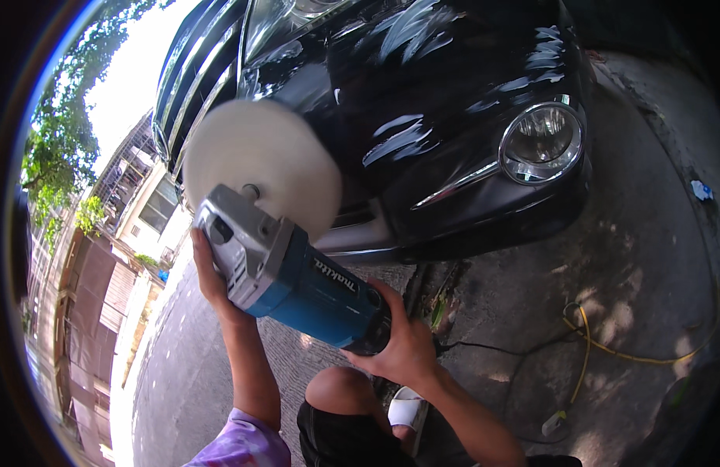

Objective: The person applies a white substance to a black car bumper by hand and then uses a power buffer to polish the surface.

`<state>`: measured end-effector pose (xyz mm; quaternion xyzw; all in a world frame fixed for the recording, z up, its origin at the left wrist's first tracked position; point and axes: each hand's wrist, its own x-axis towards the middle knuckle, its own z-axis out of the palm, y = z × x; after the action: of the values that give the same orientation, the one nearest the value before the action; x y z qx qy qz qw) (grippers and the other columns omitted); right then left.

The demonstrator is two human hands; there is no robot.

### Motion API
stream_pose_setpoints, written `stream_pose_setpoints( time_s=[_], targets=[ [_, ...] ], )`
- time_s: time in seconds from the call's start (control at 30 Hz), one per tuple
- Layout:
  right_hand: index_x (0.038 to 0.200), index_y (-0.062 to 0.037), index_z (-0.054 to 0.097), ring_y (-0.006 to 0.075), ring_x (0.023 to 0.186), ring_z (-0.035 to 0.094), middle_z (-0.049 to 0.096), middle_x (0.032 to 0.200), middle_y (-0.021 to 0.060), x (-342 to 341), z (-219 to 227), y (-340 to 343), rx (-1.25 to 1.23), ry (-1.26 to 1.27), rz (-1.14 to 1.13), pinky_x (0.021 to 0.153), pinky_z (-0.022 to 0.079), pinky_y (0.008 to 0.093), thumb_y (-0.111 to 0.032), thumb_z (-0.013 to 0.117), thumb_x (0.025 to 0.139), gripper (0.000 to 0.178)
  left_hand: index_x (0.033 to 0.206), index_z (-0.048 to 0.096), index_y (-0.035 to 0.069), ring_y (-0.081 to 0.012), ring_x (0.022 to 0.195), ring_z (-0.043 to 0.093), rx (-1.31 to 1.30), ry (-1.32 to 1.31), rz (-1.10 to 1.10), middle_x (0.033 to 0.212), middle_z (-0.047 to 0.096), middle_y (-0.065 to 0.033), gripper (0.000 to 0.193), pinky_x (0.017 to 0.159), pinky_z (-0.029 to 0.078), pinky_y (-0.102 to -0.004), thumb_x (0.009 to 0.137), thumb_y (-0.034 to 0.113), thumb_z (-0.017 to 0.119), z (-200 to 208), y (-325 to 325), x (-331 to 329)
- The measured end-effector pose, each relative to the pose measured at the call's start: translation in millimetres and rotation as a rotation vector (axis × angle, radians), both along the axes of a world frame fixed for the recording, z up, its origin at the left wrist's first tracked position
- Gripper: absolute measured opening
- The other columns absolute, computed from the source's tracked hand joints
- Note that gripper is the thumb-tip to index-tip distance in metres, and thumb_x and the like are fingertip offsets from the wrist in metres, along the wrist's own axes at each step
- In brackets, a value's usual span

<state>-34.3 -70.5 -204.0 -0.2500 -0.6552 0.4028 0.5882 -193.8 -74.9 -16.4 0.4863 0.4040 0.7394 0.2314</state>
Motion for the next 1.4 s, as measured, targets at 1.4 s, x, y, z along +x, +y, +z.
stream_pose_setpoints(
  time_s=[1.4],
  targets=[
    [0.149,-0.0071,0.030,0.0405,0.102,0.071,0.067,0.116,0.0226,24.7,62.7,-27.8,-0.151,-0.085,0.071,0.084,0.059,0.0464,-0.028,0.094,0.063,0.109,0.125,0.059,0.001,-0.0167,0.095,0.071,-0.009,0.085,-0.028,0.111,0.069,-0.0135,0.050,0.085,0.058,-0.0301,0.103,0.045,0.053,45.9,4.6,-13.5]
  ],
)
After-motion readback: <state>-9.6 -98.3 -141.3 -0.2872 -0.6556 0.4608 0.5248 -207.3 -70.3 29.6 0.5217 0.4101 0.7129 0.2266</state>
